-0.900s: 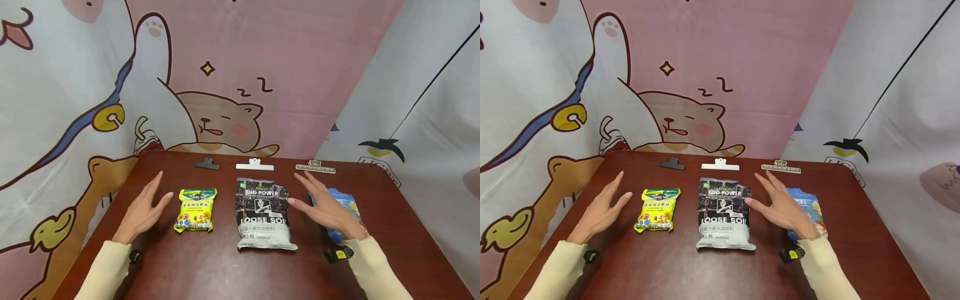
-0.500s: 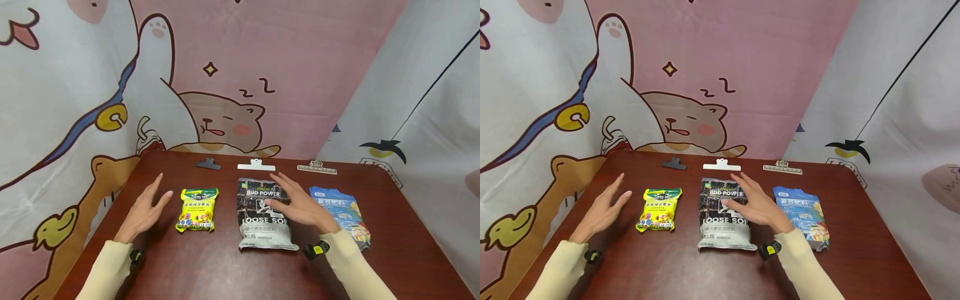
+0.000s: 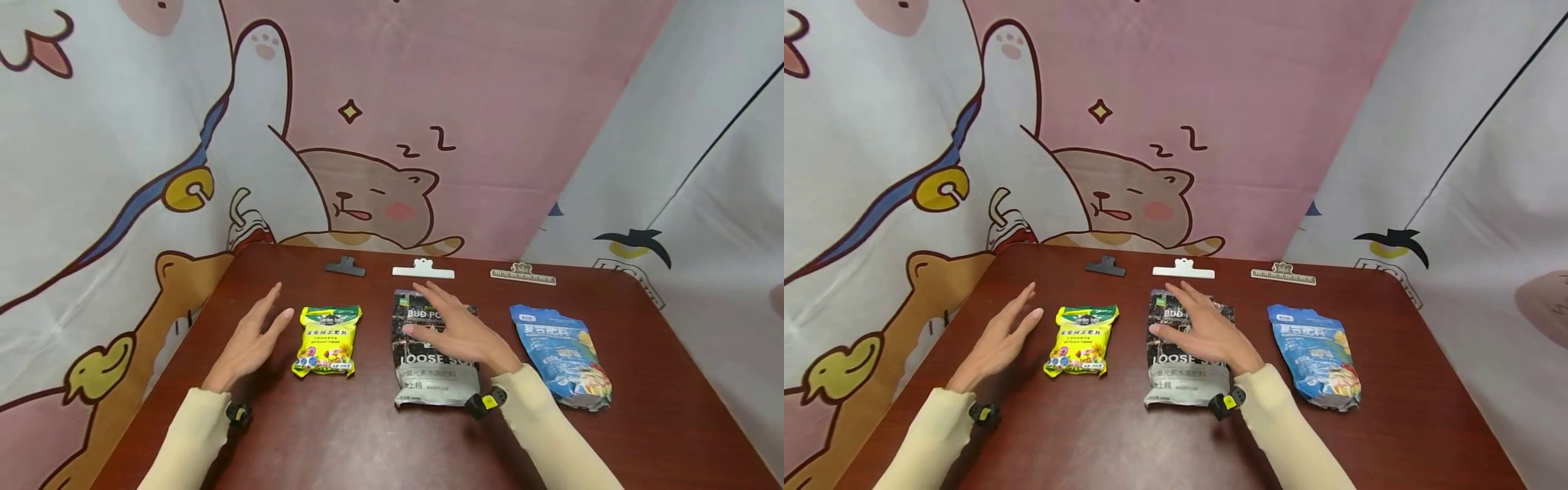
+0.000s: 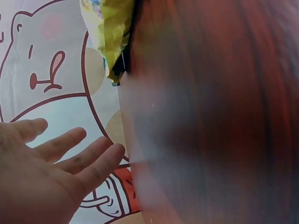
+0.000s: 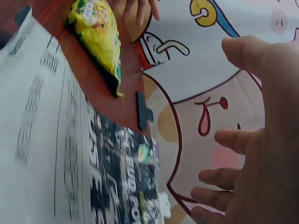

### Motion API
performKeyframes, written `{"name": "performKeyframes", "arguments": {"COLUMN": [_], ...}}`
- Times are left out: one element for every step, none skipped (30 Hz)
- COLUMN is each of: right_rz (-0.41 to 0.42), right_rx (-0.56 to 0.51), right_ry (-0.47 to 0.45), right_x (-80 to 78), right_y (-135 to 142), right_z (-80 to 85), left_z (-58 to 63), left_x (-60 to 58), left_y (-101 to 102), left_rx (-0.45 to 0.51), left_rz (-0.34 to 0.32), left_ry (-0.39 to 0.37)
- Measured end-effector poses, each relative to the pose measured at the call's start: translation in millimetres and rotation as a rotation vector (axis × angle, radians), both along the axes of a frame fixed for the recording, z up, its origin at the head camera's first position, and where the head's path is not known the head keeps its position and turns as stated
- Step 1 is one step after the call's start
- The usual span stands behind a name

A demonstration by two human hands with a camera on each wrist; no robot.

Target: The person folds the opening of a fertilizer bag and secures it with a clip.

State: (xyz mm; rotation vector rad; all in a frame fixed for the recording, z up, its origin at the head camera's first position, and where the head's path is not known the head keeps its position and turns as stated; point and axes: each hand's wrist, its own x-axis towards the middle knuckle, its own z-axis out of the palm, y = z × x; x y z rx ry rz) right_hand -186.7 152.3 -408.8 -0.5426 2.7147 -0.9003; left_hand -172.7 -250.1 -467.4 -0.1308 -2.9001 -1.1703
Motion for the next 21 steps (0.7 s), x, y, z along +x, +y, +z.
{"name": "performKeyframes", "arguments": {"right_rz": [0.008, 0.018, 0.023, 0.028, 0.038, 0.048, 0.056, 0.062, 0.065, 0.073, 0.082, 0.091, 0.097, 0.102, 0.107, 0.114, 0.12, 0.127, 0.135, 0.143, 0.151], "right_rx": [-0.005, -0.009, -0.015, -0.021, -0.03, -0.036, -0.041, -0.043, -0.046, -0.047, -0.05, -0.048, -0.045, -0.041, -0.038, -0.033, -0.029, -0.026, -0.019, -0.015, -0.01], "right_ry": [-0.005, -0.006, -0.012, -0.021, -0.024, -0.028, -0.032, -0.04, -0.05, -0.055, -0.055, -0.057, -0.059, -0.061, -0.06, -0.058, -0.058, -0.065, -0.07, -0.073, -0.079], "right_x": [-0.6, -1.2, -2.1, -2.8, -3.6, -4.3, -4.7, -5.2, -5.7, -6.2, -6.8, -7.5, -8.1, -9.0, -9.6, -10.4, -11.1, -11.9, -12.6, -13.2, -13.8], "right_y": [-4, -7, -11, -14, -17, -20, -23, -26, -29, -32, -35, -39, -42, -45, -48, -51, -55, -59, -62, -66, -69], "right_z": [-0.4, -1.0, -1.6, -2.4, -3.1, -3.8, -4.8, -5.8, -6.6, -7.3, -8.1, -8.8, -9.4, -9.9, -10.3, -10.9, -11.5, -12.0, -12.7, -13.3, -14.0], "left_z": [-0.1, -0.1, 0.0, 0.1, 0.1, 0.0, -0.2, -0.7, -1.2, -1.7, -2.2, -2.7, -3.3, -3.8, -4.3, -4.8, -5.3, -5.7, -6.2, -6.7, -7.0], "left_x": [-0.8, -1.6, -2.4, -3.1, -3.8, -4.5, -5.6, -6.5, -7.4, -8.1, -8.7, -9.2, -9.9, -10.6, -11.2, -11.8, -12.2, -12.7, -13.2, -13.6, -14.2], "left_y": [2, 3, 4, 6, 7, 7, 9, 10, 10, 11, 11, 12, 12, 13, 14, 15, 15, 16, 16, 17, 18], "left_rx": [0.008, 0.017, 0.029, 0.045, 0.063, 0.079, 0.093, 0.102, 0.108, 0.111, 0.11, 0.111, 0.113, 0.114, 0.117, 0.121, 0.124, 0.126, 0.124, 0.119, 0.114], "left_rz": [-0.006, -0.013, -0.018, -0.024, -0.03, -0.036, -0.042, -0.047, -0.049, -0.053, -0.055, -0.057, -0.057, -0.06, -0.064, -0.069, -0.074, -0.078, -0.082, -0.087, -0.092], "left_ry": [-0.003, -0.006, -0.008, -0.011, -0.013, -0.016, -0.021, -0.026, -0.032, -0.039, -0.046, -0.052, -0.06, -0.064, -0.067, -0.07, -0.071, -0.071, -0.071, -0.07, -0.069]}}
